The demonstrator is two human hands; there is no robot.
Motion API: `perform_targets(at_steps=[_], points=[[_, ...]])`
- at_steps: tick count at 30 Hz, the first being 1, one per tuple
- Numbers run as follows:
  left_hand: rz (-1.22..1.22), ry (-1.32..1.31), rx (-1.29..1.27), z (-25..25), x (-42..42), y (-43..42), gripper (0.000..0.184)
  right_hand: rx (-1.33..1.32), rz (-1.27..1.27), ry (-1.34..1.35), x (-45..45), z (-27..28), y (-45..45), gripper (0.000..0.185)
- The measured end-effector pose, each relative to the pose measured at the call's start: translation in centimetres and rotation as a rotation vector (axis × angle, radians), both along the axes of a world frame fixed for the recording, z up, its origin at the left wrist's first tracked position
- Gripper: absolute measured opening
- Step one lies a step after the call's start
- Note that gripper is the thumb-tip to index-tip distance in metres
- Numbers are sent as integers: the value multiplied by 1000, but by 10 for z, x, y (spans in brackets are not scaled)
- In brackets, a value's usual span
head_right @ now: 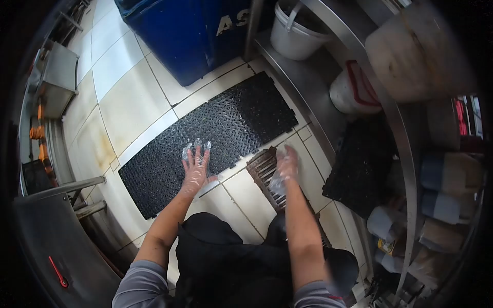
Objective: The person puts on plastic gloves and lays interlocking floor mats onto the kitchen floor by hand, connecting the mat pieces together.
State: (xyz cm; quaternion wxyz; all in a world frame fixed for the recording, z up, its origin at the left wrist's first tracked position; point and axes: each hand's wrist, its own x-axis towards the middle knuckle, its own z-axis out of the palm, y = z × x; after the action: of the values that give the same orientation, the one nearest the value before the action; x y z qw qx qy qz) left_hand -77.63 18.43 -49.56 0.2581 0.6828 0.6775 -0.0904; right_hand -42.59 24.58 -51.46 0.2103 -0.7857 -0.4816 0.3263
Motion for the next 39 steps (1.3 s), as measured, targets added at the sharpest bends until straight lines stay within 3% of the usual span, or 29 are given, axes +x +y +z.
perform_targets(at_steps=[3,5,9,11,12,14,15,17,20,23,24,25,27,29,30,32,33,36,39], points=[[15,-8,-10,0,-2,-1,120,144,81,18,42,-82,48,58],[-6,-6,-36,-1,-8,-2,118,30,115,-148,35,-39,80,63],[-5,12,-79,-3,-22,-14,119,80,135,58,38,-22,129,73],[6,32,-58,-8,-28,-21,100,108,180,25,47,-51,150,75],[2,40,-53,-11,-31,-25,91,2,144,93,35,-27,152,76],[22,21,-44,-3,-33,-30,73,-27,83,304,38,-40,162,75],[27,29,-49,-5,-35,-33,73,-40,11,483,37,-42,165,74],[30,42,-48,-8,-36,-33,73,-1,152,414,38,-48,172,74],[104,50,-56,-18,-44,-40,120,19,231,317,26,-42,167,75],[99,113,8,-32,-48,-47,79,-9,308,176,2,-45,162,76],[78,137,-13,-38,-54,-48,98,36,302,190,-4,-57,160,79],[78,133,-23,-34,-58,-46,104,79,293,192,-9,-66,158,81],[58,102,-34,-27,-56,-44,117,166,264,-97,-31,-34,127,79],[43,105,-45,-27,-55,-41,122,412,208,-255,-44,-57,80,62],[12,136,-29,-15,-50,-36,126,300,105,127,-46,-66,52,60],[52,90,-141,2,-45,-18,117,117,234,325,-38,-17,-1,55],[86,58,-175,28,-36,-4,113,30,460,133,-34,33,-25,53],[41,-151,35,-7,-16,27,103,-172,318,343,4,47,-96,51],[64,-594,119,57,102,79,86,-278,219,232,71,58,-155,46]])
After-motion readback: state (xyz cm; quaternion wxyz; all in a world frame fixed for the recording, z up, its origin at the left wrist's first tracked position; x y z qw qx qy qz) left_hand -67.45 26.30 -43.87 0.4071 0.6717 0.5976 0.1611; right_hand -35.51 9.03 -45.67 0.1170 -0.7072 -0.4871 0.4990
